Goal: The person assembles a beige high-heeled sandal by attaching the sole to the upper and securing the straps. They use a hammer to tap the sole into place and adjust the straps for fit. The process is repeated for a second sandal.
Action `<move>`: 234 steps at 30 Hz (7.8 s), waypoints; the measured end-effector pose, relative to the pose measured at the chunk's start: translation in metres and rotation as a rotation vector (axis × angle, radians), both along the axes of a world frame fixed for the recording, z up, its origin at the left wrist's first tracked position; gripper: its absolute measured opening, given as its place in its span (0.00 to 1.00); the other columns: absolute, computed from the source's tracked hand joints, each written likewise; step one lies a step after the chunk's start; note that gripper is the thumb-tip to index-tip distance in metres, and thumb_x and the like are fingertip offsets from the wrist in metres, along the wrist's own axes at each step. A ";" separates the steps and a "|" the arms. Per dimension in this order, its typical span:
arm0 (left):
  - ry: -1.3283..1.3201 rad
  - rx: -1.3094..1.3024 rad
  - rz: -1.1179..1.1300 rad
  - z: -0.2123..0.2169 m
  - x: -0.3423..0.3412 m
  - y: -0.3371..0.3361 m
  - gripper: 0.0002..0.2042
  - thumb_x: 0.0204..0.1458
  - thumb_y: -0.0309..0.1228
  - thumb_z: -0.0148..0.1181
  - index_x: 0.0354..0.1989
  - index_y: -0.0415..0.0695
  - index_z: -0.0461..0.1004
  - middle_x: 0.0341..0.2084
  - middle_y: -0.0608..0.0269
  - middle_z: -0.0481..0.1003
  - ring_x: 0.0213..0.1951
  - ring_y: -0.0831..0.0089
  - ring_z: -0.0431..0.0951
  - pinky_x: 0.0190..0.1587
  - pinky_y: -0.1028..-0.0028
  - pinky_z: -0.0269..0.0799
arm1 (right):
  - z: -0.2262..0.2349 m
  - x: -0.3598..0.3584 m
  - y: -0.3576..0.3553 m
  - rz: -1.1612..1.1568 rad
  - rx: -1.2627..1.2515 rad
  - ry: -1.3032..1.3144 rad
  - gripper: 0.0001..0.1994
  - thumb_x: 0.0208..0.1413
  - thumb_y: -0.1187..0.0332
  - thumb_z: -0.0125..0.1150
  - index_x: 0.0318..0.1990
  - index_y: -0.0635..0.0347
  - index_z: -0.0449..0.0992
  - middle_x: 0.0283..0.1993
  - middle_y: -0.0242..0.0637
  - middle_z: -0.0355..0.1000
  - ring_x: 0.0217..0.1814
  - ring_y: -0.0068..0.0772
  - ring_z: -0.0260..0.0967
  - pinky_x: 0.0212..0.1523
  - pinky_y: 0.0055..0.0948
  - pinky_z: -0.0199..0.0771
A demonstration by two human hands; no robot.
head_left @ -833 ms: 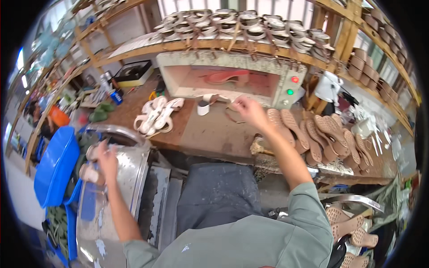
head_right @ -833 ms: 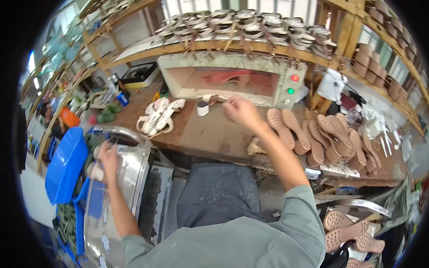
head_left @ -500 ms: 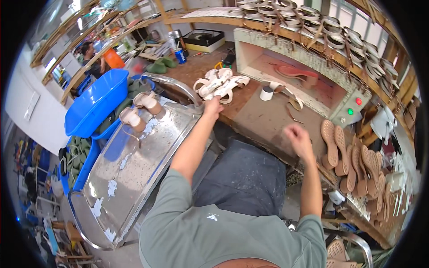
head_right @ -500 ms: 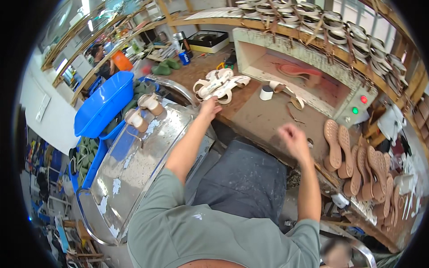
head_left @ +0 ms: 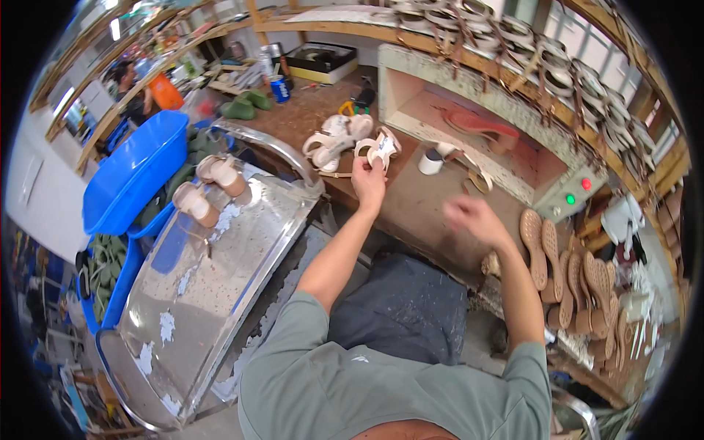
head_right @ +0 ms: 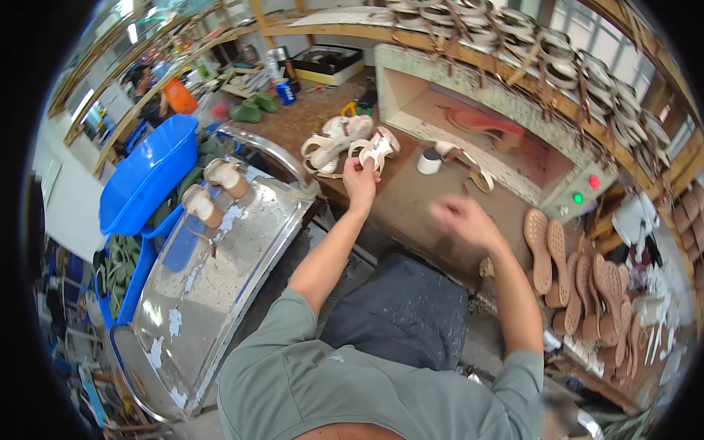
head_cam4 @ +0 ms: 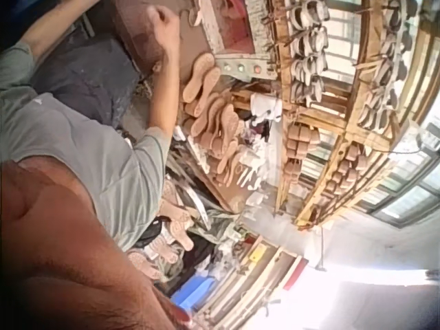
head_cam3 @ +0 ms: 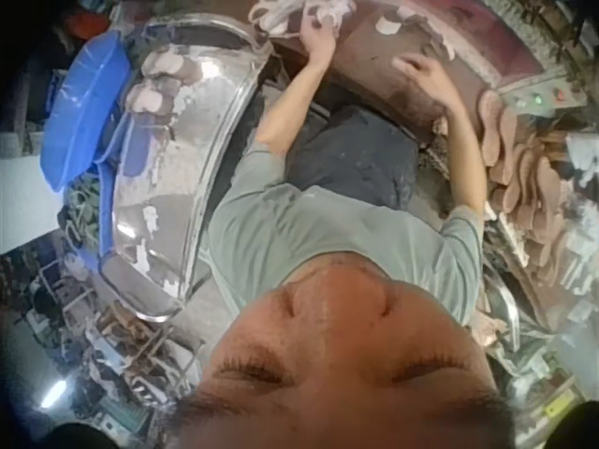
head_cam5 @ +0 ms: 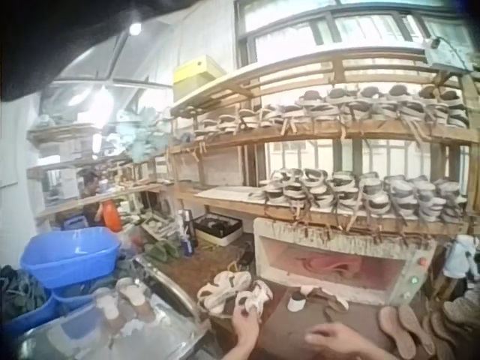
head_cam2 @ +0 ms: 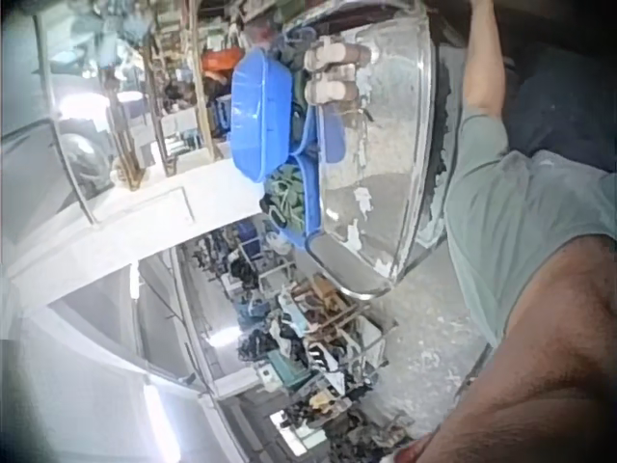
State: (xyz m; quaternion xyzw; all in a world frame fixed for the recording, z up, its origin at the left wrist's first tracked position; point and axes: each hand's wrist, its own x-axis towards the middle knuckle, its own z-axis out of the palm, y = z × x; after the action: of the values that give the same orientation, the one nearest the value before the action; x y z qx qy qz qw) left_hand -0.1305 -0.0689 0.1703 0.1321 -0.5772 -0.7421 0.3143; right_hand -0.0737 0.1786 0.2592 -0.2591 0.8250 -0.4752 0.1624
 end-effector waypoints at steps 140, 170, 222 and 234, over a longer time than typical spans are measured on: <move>-0.038 0.482 -1.213 -0.093 0.130 0.082 0.29 0.43 0.25 0.63 0.55 0.45 0.57 0.54 0.40 0.61 0.54 0.41 0.66 0.53 0.49 0.66 | -0.140 0.173 0.021 -0.557 -0.439 -0.676 0.14 0.60 0.68 0.53 0.51 0.64 0.67 0.40 0.30 0.73 0.42 0.16 0.67 0.43 0.20 0.68; -0.074 -0.303 -1.095 -0.024 0.135 0.072 0.19 0.45 0.21 0.62 0.48 0.33 0.68 0.38 0.47 0.76 0.37 0.62 0.80 0.37 0.72 0.76 | -0.140 0.193 0.029 -0.560 -0.500 -0.764 0.10 0.58 0.75 0.52 0.47 0.66 0.67 0.38 0.35 0.73 0.39 0.21 0.71 0.40 0.21 0.70; -0.076 -0.768 -0.804 0.032 0.201 0.105 0.16 0.47 0.29 0.64 0.41 0.31 0.72 0.30 0.51 0.75 0.29 0.66 0.78 0.32 0.74 0.74 | -0.118 0.207 0.055 -0.551 -0.765 -0.588 0.07 0.56 0.75 0.56 0.41 0.67 0.72 0.40 0.34 0.74 0.40 0.18 0.70 0.40 0.20 0.69; 0.192 -1.018 -0.457 0.041 0.229 0.081 0.19 0.49 0.32 0.58 0.40 0.24 0.70 0.28 0.45 0.75 0.22 0.65 0.75 0.20 0.75 0.71 | -0.107 0.238 0.027 -0.406 -0.630 -0.459 0.10 0.59 0.74 0.50 0.46 0.66 0.70 0.42 0.35 0.73 0.45 0.23 0.69 0.45 0.24 0.69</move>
State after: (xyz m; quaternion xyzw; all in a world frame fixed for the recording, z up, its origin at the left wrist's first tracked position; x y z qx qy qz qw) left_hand 0.0989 0.0123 0.2116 -0.2327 -0.8449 -0.4280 0.2207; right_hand 0.1642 0.2055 0.1527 -0.0164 0.6164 -0.7712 0.1580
